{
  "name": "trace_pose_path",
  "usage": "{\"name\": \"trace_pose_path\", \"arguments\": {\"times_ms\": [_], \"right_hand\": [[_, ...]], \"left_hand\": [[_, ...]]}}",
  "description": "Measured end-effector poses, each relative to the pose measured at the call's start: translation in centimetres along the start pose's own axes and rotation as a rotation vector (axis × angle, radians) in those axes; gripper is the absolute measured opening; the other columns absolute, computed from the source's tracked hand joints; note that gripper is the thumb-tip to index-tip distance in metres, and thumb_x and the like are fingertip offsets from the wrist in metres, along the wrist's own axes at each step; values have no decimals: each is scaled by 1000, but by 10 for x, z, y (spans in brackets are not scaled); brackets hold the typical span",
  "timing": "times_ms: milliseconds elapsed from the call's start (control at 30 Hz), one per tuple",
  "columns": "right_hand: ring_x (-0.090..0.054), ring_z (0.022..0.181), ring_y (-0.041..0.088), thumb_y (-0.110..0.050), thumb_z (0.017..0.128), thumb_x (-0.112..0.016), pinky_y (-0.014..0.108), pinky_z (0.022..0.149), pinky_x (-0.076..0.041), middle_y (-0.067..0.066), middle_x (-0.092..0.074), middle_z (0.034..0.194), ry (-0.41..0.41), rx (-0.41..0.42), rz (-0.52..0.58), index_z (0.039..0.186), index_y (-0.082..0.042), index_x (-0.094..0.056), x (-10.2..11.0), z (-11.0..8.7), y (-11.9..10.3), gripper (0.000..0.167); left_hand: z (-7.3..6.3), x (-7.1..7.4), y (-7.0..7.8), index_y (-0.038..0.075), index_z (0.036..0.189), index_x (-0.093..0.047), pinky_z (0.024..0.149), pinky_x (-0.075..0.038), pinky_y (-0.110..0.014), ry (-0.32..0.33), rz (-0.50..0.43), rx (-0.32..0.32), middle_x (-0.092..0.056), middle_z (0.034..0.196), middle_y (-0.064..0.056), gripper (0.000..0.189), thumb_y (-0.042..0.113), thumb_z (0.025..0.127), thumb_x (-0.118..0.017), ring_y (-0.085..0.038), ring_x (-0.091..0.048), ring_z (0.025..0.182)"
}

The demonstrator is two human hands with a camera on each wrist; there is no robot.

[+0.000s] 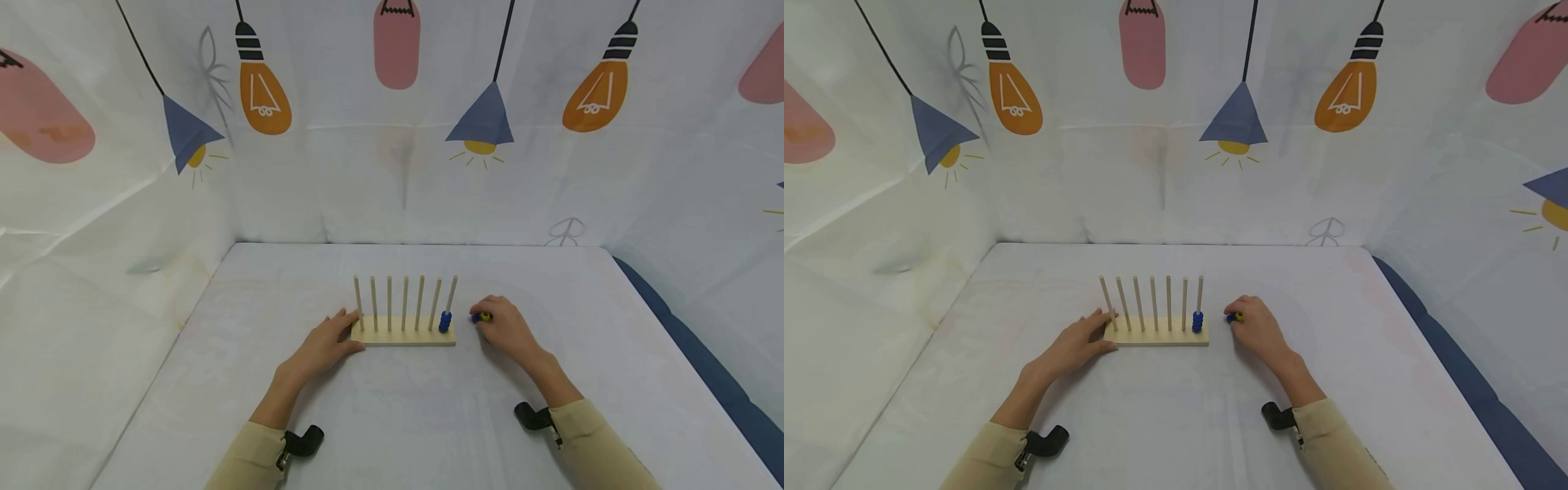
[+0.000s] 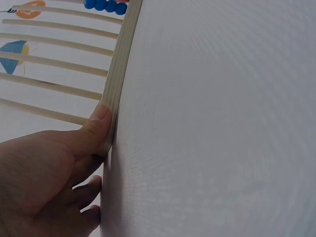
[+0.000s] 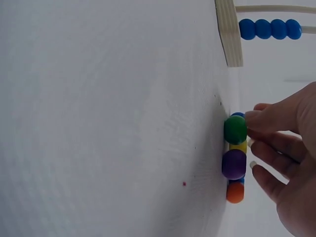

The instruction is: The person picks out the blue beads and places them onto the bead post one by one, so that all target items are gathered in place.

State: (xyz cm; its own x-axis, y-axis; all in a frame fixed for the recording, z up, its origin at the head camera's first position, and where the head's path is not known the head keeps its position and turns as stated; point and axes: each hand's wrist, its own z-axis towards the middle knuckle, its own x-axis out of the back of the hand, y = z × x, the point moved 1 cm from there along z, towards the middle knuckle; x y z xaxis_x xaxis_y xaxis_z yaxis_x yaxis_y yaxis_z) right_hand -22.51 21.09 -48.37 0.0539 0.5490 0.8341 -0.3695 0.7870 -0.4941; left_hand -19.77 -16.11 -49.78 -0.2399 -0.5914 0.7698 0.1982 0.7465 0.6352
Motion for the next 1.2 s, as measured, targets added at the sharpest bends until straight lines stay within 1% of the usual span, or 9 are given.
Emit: {"name": "trace_pose_path", "arguments": {"times_ms": [200, 333, 467, 533, 600, 800, 967, 1200], "right_hand": [[-61, 96, 26, 7, 79, -71, 46, 85, -56, 9, -73, 98, -42, 20, -69, 100, -3, -76, 1, 2, 2, 23], [-61, 93, 25, 4, 80, -74, 45, 84, -56, 8, -74, 95, -68, 56, -120, 99, -3, -77, 3, 4, 0, 20], [-61, 93, 26, 1, 80, -76, 46, 84, -56, 10, -73, 96, -98, 72, -165, 100, -2, -77, 2, 5, 0, 20], [-61, 93, 25, 0, 81, -76, 44, 85, -56, 9, -73, 96, -112, 66, -178, 100, -2, -78, 1, 6, 0, 20], [-60, 93, 24, -1, 81, -75, 43, 84, -56, 9, -72, 96, -120, 61, -180, 99, -3, -78, 0, 7, 1, 19], [-58, 89, 22, -3, 78, -78, 41, 80, -54, 6, -71, 93, -112, 96, -171, 93, -5, -78, 0, 5, -1, 15], [-59, 91, 20, -4, 78, -78, 40, 81, -54, 4, -72, 93, -112, 118, -153, 94, -6, -77, -1, 5, -3, 16], [-62, 93, 22, -2, 80, -73, 42, 81, -56, 6, -74, 95, -146, 56, -80, 101, -4, -76, 5, 6, -14, 21]], "left_hand": [[0, 0, 2, 13, 151, -43, 127, -18, -51, 3, -8, 4, -39, 158, -12, 71, 35, 91, -72, -29, -27, 152], [0, 0, 1, 13, 151, -43, 127, -18, -50, 3, -16, 6, -39, 158, -13, 71, 36, 91, -72, -29, -27, 152], [0, 0, 0, 13, 152, -42, 127, -18, -50, 2, -14, 9, -38, 159, -12, 72, 37, 91, -72, -29, -26, 152], [0, 0, 0, 12, 152, -42, 127, -18, -50, 3, -16, 10, -38, 159, -12, 72, 37, 91, -72, -29, -26, 152], [0, 0, -1, 13, 152, -42, 127, -18, -50, 2, -18, 11, -38, 159, -12, 72, 36, 91, -72, -29, -26, 152], [0, 0, 0, 14, 152, -42, 127, -18, -51, 0, -22, 7, -38, 159, -12, 72, 36, 91, -72, -29, -26, 152], [-1, 0, 1, 14, 152, -42, 127, -19, -51, 0, -23, 14, -38, 159, -12, 72, 36, 90, -72, -29, -26, 152], [0, 0, 0, 14, 152, -42, 127, -19, -51, 3, -9, 10, -38, 159, -12, 72, 37, 90, -72, -30, -26, 152]]}}
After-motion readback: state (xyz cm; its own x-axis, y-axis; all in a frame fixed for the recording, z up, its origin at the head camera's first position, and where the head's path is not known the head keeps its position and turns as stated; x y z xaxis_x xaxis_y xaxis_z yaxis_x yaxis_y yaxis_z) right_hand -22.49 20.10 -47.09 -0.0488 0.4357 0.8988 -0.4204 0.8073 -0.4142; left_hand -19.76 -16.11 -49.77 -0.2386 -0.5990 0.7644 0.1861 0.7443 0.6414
